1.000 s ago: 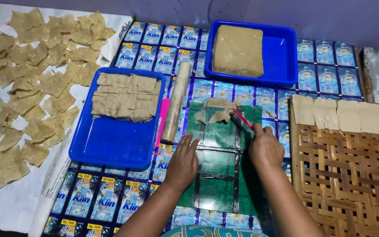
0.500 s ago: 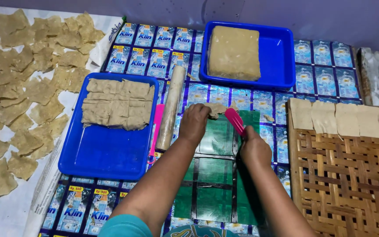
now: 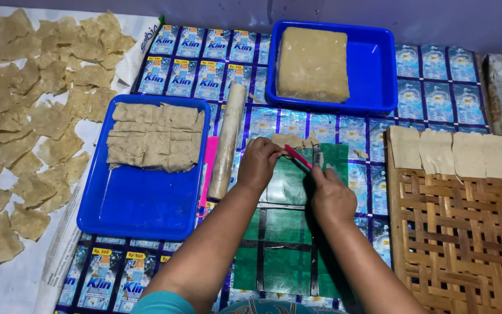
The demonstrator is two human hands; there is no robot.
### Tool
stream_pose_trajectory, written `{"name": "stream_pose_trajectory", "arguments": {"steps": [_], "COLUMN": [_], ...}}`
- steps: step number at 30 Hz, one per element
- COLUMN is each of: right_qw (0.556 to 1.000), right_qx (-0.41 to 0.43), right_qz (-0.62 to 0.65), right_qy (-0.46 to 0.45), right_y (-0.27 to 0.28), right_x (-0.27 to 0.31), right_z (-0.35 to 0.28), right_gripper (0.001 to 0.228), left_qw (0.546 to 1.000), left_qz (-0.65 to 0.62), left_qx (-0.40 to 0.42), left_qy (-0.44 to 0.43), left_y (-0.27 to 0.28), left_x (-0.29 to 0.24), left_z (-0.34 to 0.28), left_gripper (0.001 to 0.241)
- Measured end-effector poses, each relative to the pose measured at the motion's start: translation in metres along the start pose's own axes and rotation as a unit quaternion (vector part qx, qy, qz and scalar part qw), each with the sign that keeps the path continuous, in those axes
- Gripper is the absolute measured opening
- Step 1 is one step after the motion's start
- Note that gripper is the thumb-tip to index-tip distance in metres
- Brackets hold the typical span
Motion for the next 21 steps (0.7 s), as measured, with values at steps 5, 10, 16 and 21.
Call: {"name": "stream_pose_trajectory", "arguments": {"steps": [5, 10, 16, 21], "right_qw": [0.997, 0.985, 0.985, 0.980], "right_qx": [0.048, 0.030, 0.080, 0.137], "right_qz": [0.002, 0.099, 0.108, 0.132], "right_qy": [-0.063, -0.141, -0.109, -0.058], "right_y": [0.011, 0.035, 0.039, 0.020], "right_x": [-0.035, -0.112, -0.096, -0.067], "right_z": [0.004, 0.021, 0.062, 0.096], "right_gripper": [0.038, 0.024, 0.024, 0.021], "left_qw": [0.997, 0.985, 0.992, 0.992], "left_qz": [0.055, -0.032, 0.066, 0.047], "left_qx": [0.054, 0.167, 0.105, 0.117], "left_qy": [-0.029, 0.032, -0.033, -0.017], "left_y": [-0.006, 0.021, 0.001, -0.001], "left_x": [-0.009, -0.002, 0.011, 0.010], "left_z": [0.009, 0.013, 0.042, 0.049], "left_gripper": [0.011, 0.028, 0.031, 0.020]}}
Point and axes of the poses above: each hand's wrist, its own z-axis towards the middle knuckle, its own y-axis out of the back of the hand, x = y × z, the point moved 8 cm from there along z, towards the middle knuckle, and after that the axes turned 9 degrees about z, right-handed, at the moved point
